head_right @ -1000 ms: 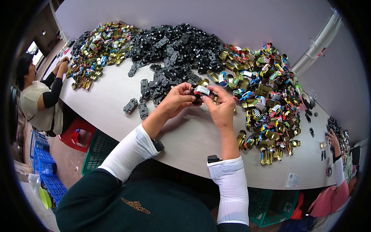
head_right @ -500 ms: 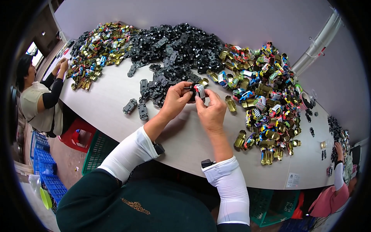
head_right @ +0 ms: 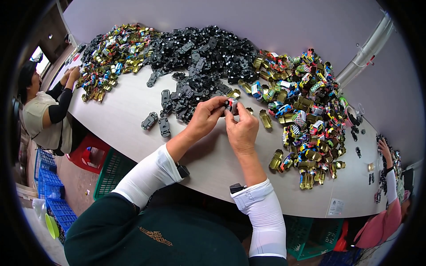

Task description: Assembling small toy car components at a workstation.

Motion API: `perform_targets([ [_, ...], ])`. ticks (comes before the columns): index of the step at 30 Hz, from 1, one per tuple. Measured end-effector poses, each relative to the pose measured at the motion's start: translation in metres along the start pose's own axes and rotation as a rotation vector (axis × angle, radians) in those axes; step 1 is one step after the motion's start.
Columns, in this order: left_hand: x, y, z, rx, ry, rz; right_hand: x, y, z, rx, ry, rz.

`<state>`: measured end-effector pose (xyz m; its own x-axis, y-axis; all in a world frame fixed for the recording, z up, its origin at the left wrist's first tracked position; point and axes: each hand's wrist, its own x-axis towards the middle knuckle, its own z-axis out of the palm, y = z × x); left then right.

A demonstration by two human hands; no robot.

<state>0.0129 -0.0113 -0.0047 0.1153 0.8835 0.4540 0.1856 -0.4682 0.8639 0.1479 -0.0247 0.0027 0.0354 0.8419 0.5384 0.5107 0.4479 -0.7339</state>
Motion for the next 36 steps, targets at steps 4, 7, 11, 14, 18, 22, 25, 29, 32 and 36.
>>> perform_targets([
  [4, 0.002, -0.007, -0.002, -0.204, -0.02, -0.123, 0.001, 0.004, -0.002, -0.061, -0.029, 0.004],
  [7, 0.003, -0.008, -0.002, -0.333, 0.025, -0.238, 0.001, 0.005, 0.0, -0.117, 0.068, -0.209],
  [11, 0.002, -0.013, -0.001, -0.484, 0.032, -0.265, 0.005, 0.008, -0.008, 0.306, -0.043, 0.419],
  [14, 0.0, -0.008, 0.001, -0.476, -0.168, -0.24, 0.004, 0.012, -0.006, 0.584, -0.017, 0.603],
  [18, 0.002, -0.012, -0.005, -0.624, -0.16, -0.29, 0.003, 0.004, -0.004, 0.568, 0.018, 0.271],
  [22, 0.001, -0.01, -0.01, -0.583, -0.061, -0.381, -0.003, -0.004, -0.001, 0.257, -0.092, 0.112],
  [25, 0.003, -0.012, -0.009, -0.762, -0.046, -0.423, -0.003, -0.004, -0.001, 0.275, -0.047, 0.089],
  [29, 0.003, -0.011, -0.009, -0.849, -0.006, -0.458, -0.003, -0.007, -0.001, 0.216, -0.026, 0.031],
  [32, 0.002, -0.009, -0.01, -0.844, -0.003, -0.454, -0.002, -0.001, -0.001, 0.028, -0.038, -0.102],
  [36, 0.002, -0.008, -0.009, -0.816, -0.01, -0.449, -0.004, -0.003, 0.001, -0.037, -0.044, -0.121],
])
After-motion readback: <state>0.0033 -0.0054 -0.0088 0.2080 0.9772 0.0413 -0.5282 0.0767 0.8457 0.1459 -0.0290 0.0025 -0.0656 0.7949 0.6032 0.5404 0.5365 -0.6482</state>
